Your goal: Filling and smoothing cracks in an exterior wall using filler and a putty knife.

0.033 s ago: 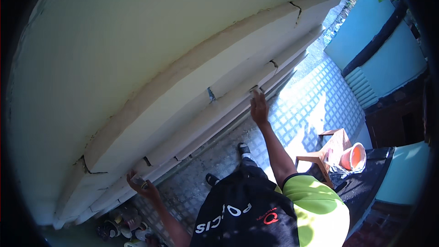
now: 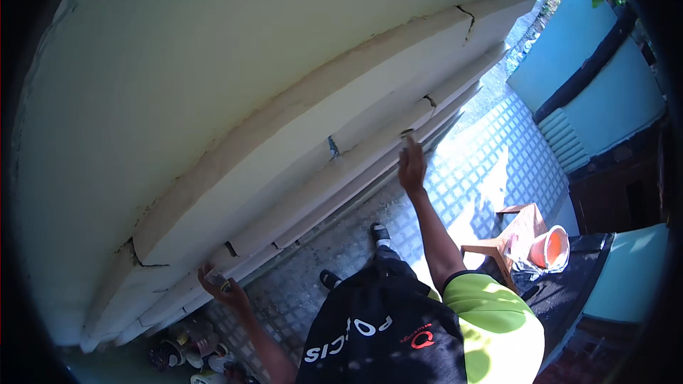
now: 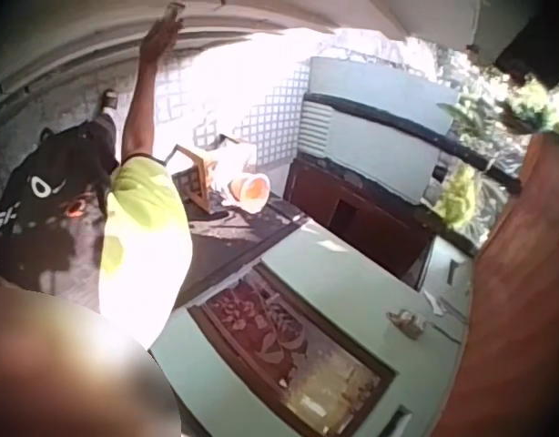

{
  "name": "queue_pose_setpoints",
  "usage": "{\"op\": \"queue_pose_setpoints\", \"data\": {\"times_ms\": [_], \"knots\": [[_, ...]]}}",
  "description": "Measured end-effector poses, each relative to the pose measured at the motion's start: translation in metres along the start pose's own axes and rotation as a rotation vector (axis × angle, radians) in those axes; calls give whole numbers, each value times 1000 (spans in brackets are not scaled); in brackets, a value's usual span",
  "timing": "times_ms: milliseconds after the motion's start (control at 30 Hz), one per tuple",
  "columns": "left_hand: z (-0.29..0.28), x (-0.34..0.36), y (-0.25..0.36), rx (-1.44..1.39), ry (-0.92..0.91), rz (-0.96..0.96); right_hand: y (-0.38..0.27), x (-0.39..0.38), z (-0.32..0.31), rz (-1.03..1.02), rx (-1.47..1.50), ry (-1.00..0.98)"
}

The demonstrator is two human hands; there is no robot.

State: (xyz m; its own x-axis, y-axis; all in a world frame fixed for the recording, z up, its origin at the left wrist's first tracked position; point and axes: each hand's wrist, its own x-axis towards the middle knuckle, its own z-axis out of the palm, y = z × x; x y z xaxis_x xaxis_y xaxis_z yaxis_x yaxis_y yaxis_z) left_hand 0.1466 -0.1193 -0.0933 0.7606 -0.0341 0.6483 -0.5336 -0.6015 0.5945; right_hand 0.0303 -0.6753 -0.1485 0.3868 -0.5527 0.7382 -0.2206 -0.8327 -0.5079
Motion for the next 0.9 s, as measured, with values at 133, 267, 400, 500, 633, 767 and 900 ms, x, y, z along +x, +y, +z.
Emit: {"op": "queue_pose_setpoints", "data": {"times_ms": [133, 267, 400, 500, 633, 767, 900], "knots": [[0, 3, 11, -128, 12, -116, 1, 66, -40, 128, -9, 53], [-6, 4, 9, 56, -37, -22, -41, 111, -73, 316, 4, -302], [-1, 1, -3, -38, -1, -4, -94, 97, -76, 12, -91, -677], [0, 3, -2, 10, -39, 21, -50, 114, -76, 47, -285, -579], [-7, 3, 1, 74, -24, 24, -10, 134, -74, 277, -185, -351], [-15, 12, 21, 165, -12, 90, -81, 86, -56, 100, -88, -487], [-23, 27, 75, 334, -202, 7, -175, 47, -74, 178, 240, -858]]}}
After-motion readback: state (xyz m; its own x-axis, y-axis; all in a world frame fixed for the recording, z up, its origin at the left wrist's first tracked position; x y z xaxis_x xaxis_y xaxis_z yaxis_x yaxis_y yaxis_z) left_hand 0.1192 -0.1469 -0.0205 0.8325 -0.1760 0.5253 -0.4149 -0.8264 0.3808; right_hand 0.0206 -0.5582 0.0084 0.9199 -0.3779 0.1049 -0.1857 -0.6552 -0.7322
